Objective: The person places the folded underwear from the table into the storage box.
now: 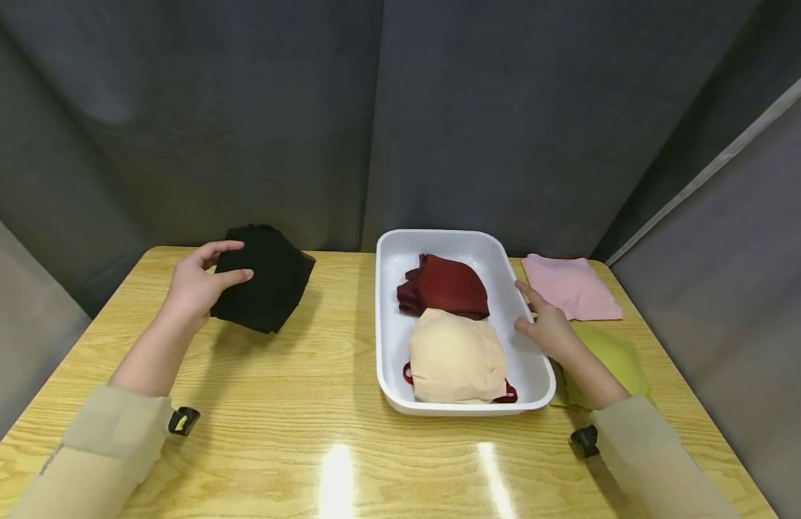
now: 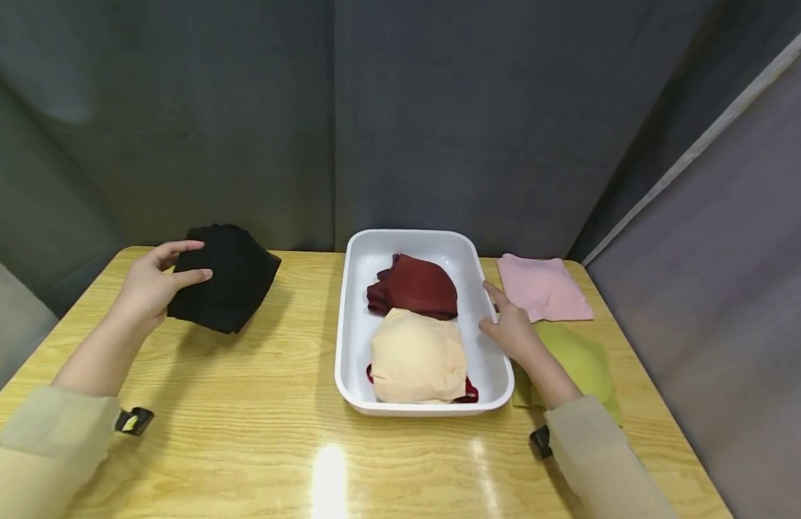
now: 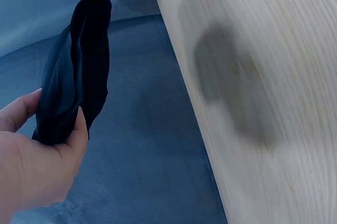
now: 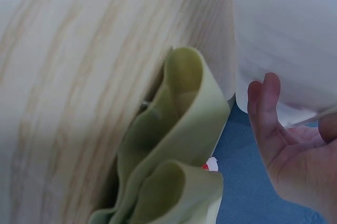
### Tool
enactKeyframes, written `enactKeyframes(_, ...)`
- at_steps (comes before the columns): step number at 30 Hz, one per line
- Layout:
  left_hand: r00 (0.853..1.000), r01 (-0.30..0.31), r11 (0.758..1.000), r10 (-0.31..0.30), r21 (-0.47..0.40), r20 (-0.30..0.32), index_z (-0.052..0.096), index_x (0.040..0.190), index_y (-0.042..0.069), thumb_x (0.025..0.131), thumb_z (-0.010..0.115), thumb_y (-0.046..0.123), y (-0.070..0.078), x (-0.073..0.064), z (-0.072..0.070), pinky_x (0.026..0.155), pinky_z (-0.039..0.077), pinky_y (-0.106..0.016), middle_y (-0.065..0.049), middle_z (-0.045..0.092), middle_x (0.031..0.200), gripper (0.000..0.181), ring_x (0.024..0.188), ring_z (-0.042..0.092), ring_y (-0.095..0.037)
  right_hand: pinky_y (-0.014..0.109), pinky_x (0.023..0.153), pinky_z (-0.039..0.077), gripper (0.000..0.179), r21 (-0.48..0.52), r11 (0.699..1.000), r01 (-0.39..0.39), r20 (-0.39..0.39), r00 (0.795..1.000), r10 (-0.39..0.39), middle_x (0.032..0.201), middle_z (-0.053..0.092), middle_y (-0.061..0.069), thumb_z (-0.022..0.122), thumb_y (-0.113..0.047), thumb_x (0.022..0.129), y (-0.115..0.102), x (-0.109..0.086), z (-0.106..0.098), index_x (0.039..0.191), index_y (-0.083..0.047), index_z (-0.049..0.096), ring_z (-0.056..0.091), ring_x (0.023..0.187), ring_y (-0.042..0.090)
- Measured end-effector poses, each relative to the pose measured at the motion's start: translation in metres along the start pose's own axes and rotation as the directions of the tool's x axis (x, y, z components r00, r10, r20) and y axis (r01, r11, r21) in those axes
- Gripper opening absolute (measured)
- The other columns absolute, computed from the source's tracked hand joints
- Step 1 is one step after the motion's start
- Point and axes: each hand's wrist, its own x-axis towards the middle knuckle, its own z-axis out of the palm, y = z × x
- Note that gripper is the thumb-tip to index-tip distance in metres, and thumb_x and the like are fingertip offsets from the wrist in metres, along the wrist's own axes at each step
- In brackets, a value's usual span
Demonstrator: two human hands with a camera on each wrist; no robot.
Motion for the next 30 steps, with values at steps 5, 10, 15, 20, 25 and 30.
enactKeyframes(5,1.0,0.016,0.998,-0.017,-0.063,-0.007,0.05,0.136,0.025,0.085,0.072,0.024,0.008,-0.007,0.002,0.109,0.03,-0.051,-0.012,0.023,0.15,0.056,0.137,0.019,-0.03,0.048,0.078,0.052,0.071,0.0,1.0,-0.001,0.0,1.0,0.001,0.125,0.052,0.034,0.054,-0.005,0.082,0.001,0.001,0.0,0.148,-0.004,0.026,0.056,0.107,0.043)
enactKeyframes(10,1.0,0.005,0.994,-0.007,-0.105,-0.021,0.051,0.135,0.026,0.085,0.072,0.023,0.016,-0.013,0.007,0.101,0.039,-0.041,-0.002,0.037,0.134,0.055,0.125,0.033,-0.024,0.048,0.078,0.052,0.071,-0.001,1.0,-0.005,0.001,1.0,0.005,0.124,0.052,0.034,0.054,-0.006,0.082,0.001,0.001,0.0,0.148,-0.004,0.026,0.056,0.107,0.043)
enactKeyframes(15,0.999,-0.007,0.986,0.001,-0.165,-0.036,0.052,0.134,0.026,0.084,0.073,0.02,0.02,-0.016,0.012,0.094,0.036,-0.035,0.007,0.039,0.125,0.054,0.119,0.031,-0.018,0.049,0.079,0.052,0.072,0.002,1.0,-0.015,0.006,1.0,0.015,0.125,0.051,0.035,0.054,-0.006,0.083,0.002,0.001,0.001,0.148,-0.004,0.025,0.056,0.107,0.044)
enactKeyframes(20,0.999,-0.017,0.97,0.005,-0.242,-0.052,0.055,0.131,0.023,0.083,0.073,0.016,0.028,-0.019,0.017,0.102,0.028,-0.038,0.002,0.032,0.137,0.052,0.123,0.023,-0.017,0.05,0.08,0.053,0.072,-0.005,1.0,-0.024,0.011,1.0,0.025,0.125,0.051,0.035,0.055,-0.006,0.083,0.001,0.001,0.0,0.148,-0.005,0.025,0.056,0.107,0.044)
enactKeyframes(25,0.997,-0.051,0.952,0.032,-0.303,-0.067,0.057,0.129,0.021,0.082,0.074,0.011,0.037,-0.022,0.024,0.1,0.028,-0.038,0.007,0.038,0.125,0.051,0.114,0.027,-0.015,0.05,0.081,0.052,0.072,-0.005,1.0,-0.02,0.009,1.0,0.02,0.126,0.05,0.034,0.055,-0.006,0.083,0.001,0.001,0.0,0.148,-0.004,0.025,0.055,0.109,0.045)
enactKeyframes(30,0.995,-0.086,0.927,0.062,-0.365,-0.077,0.059,0.126,0.02,0.08,0.075,0.007,0.045,-0.024,0.034,0.091,0.038,-0.029,0.007,0.043,0.114,0.05,0.105,0.036,-0.012,0.05,0.081,0.052,0.071,-0.005,1.0,-0.017,0.006,1.0,0.017,0.127,0.05,0.034,0.054,-0.006,0.083,0.002,0.001,-0.001,0.148,-0.004,0.025,0.054,0.109,0.045)
